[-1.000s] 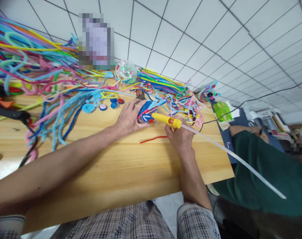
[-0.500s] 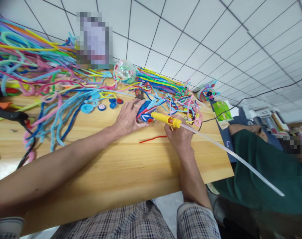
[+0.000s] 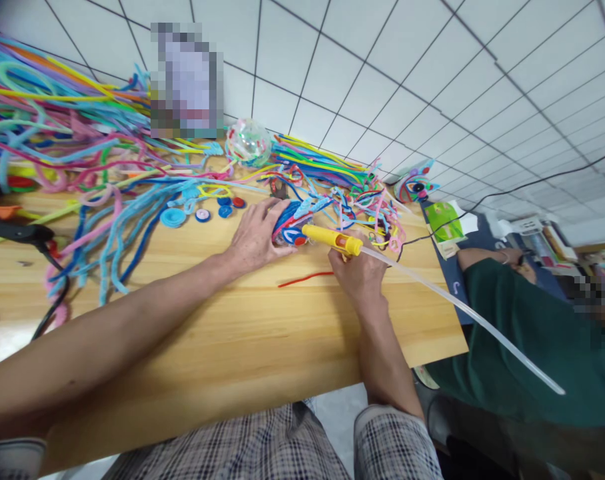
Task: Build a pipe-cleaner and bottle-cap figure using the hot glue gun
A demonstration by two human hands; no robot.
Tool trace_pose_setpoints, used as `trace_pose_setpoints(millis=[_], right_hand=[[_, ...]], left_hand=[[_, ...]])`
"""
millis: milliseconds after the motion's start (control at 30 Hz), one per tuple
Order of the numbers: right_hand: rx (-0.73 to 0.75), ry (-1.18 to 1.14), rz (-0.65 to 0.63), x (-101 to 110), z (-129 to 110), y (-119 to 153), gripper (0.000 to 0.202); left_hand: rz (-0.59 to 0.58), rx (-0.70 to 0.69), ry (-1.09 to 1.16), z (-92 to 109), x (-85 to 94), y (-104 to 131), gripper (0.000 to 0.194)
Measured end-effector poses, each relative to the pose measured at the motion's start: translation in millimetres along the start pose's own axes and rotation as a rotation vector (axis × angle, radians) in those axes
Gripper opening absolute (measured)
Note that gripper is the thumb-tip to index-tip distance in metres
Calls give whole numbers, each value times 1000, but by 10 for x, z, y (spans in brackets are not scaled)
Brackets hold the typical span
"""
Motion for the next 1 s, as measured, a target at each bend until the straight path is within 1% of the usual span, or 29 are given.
trace_pose_setpoints(millis=[167, 300, 500, 767, 1000], right_hand=[[-26, 1, -8, -2, 0, -4, 32], [-7, 14, 15, 9, -15, -4, 30], [-19, 44, 48, 23, -16, -10, 31], [-38, 4, -6, 16, -10, -16, 29], [-40, 7, -3, 34, -10, -35, 26]], left_hand=[[-9, 5, 15, 0, 7, -5, 106], [-9, 2, 22, -3, 6, -4, 105], [1, 2, 0, -4, -2, 1, 107], [-2, 10, 15, -6, 0, -1, 104], [-10, 12, 9, 0, 3, -8, 104]])
Point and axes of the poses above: each hand's wrist, its own y-axis away from the middle knuckle, its own x-axis out of the back of the hand, z = x × y, the point moved 3 cm from there along -y, towards the middle knuckle, and after that the axes turned 9 degrees about y, right-handed, at the moved point
